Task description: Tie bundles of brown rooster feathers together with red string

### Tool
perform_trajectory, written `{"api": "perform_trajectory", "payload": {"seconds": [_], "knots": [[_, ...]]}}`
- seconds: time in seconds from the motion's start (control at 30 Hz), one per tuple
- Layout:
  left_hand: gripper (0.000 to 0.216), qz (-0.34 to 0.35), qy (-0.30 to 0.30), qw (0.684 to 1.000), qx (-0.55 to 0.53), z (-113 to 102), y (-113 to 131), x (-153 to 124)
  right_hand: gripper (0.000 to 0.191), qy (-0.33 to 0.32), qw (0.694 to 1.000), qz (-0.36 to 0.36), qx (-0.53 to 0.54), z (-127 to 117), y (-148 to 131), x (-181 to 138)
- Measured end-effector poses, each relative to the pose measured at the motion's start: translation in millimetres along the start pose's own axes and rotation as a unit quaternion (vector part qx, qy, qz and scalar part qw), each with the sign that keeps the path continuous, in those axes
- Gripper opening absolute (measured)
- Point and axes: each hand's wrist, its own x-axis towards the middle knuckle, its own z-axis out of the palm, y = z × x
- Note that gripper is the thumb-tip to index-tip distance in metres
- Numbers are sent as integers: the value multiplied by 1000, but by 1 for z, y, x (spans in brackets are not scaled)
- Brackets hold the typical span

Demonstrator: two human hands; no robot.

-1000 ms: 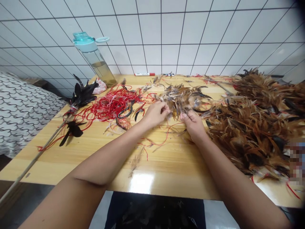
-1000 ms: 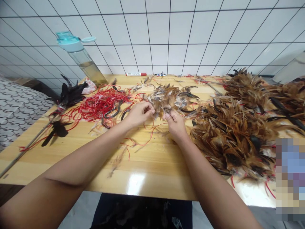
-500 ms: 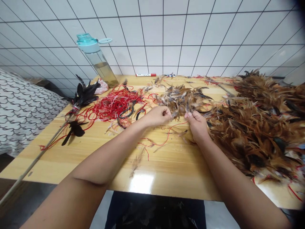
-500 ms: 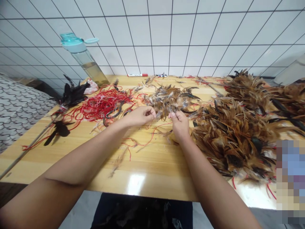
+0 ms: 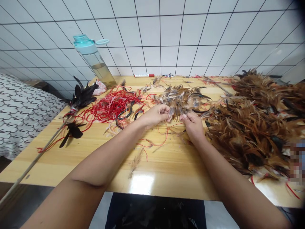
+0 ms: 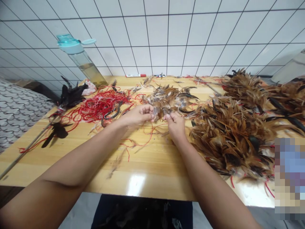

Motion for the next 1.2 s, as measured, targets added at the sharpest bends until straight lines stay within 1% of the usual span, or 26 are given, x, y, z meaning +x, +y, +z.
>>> {"api": "perform_trajectory", "payload": {"seconds": [0.13,0.4,0.5,0.63,0.83,1.03,1.2], "knots": [[11,-28,5,1000,12,7,-3,0,23,-20,1000,8,4,1,1,0],[11,35,58,997,-34,21,-12,4,20,-38,999,-5,-13,2,5,1],[16,37,65,996,-44,22,-13,5,22,-46,999,1,-18,2,5,1],[24,36,79,995,-53,23,-16,7,28,-56,998,0,-21,4,7,2],[19,46,97,994,-34,24,-20,8,28,-65,998,-15,-16,7,10,3],[19,36,97,992,-73,25,-20,6,26,-71,997,-32,-1,9,9,3],[25,24,67,991,-111,22,-21,7,22,-91,995,-50,-5,8,5,1]]}}
